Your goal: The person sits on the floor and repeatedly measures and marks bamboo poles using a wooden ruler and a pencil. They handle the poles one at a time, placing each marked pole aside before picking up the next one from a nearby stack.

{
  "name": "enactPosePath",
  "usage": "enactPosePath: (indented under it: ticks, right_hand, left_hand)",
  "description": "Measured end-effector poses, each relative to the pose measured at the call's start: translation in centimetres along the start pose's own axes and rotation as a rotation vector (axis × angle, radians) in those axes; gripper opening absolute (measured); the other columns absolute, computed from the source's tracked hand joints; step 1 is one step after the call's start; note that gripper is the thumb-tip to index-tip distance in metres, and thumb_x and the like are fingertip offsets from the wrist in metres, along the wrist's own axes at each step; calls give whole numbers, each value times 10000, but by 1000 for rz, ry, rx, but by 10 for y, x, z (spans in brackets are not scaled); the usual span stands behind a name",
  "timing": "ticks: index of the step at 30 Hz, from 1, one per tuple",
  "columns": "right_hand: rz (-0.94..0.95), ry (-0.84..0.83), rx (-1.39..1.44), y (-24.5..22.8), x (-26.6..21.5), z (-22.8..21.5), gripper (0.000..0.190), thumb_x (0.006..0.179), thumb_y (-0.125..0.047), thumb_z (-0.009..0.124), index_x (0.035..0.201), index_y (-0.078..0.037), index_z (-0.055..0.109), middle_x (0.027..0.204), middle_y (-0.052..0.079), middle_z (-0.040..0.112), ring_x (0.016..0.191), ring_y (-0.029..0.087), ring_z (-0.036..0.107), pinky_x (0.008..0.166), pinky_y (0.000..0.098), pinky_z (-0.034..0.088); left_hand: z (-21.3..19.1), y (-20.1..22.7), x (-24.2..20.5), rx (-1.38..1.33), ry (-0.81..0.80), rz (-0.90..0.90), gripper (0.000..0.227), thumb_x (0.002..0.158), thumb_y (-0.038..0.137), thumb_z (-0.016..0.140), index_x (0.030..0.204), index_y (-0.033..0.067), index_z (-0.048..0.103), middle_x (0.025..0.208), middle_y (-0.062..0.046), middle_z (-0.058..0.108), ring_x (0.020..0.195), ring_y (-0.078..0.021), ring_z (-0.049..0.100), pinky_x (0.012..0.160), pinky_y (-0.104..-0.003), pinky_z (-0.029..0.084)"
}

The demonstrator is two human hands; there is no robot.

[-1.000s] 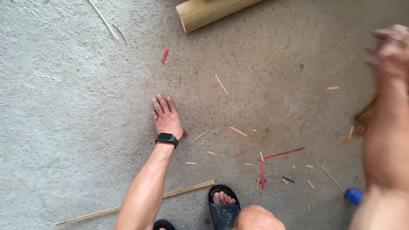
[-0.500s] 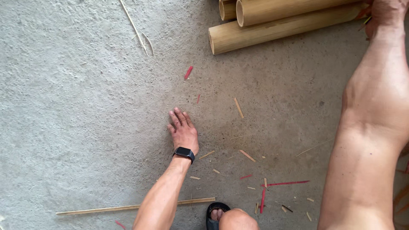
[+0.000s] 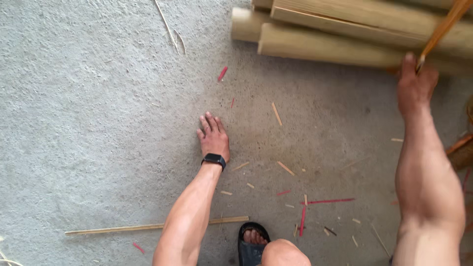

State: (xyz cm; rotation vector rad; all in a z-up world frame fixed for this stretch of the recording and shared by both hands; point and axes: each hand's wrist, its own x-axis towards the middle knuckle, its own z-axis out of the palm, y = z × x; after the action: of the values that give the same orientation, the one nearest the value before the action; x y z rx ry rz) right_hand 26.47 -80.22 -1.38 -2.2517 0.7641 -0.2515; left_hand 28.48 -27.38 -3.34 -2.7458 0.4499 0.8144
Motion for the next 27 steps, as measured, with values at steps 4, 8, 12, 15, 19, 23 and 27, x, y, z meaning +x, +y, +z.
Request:
enactPosePath:
  ticks: [4,8,12,15,19,23,27]
  right_hand:
    - [173,-142,210,-26,-136,-47,440,1154,-275,562,791,-27,571,715,71,597,662,182,583,594,356,424]
    - [307,-123,404,-33,-241,-99,355,1082,-209,553,773,-34,560,700,71,578,603,148,554,545,303,449]
    - [282,-75,351,-10,-325,-134,465,1108,-183,546,679,-4,541,615,94,547,506,151,506,524,313,389]
    - [227,-110,352,-5,-368,-142,488,1106,-180,546,649,-11,513,624,76,534,506,139,504,499,303,384]
    - [171,-110,265,-22,-388,-125,455,1099,-196,544,678,-23,546,639,54,540,533,131,517,487,287,390]
    - [221,0,401,-34,-381,-106,391,1090,-189,564,728,-46,531,641,35,505,527,116,457,481,285,357]
    - [203,35,489,-41,-387,-112,454,1082,-175,552,652,-72,446,622,29,464,531,116,434,493,285,357]
  left_hand:
    - [-22,-21,-5,-28,-219,87,1409,570,532,913,1602,21,99,1653,-258,49,1522,-397,105,1207,-504,208]
    - [-40,-41,-21,-620,10,132,1276,623,690,812,1597,91,247,1649,-206,295,1533,-361,286,1250,-487,252]
    - [-66,-6,-1,-1003,247,229,1241,736,816,671,1613,46,251,1632,-263,314,1527,-395,283,1207,-513,227]
    - [-71,47,37,-1129,330,369,1225,777,796,701,1602,7,256,1638,-273,327,1536,-391,309,1264,-486,260]
    - [-56,105,61,-1107,169,353,1189,799,779,756,1564,-5,295,1672,-271,264,1560,-381,242,1273,-460,247]
    - [-52,84,40,-1088,-157,285,1421,650,788,774,1648,82,49,1567,-234,497,1519,-339,398,1260,-518,275]
    - [-49,74,25,-978,88,299,1327,629,772,801,1641,185,174,1668,-242,192,1541,-385,242,1215,-610,258]
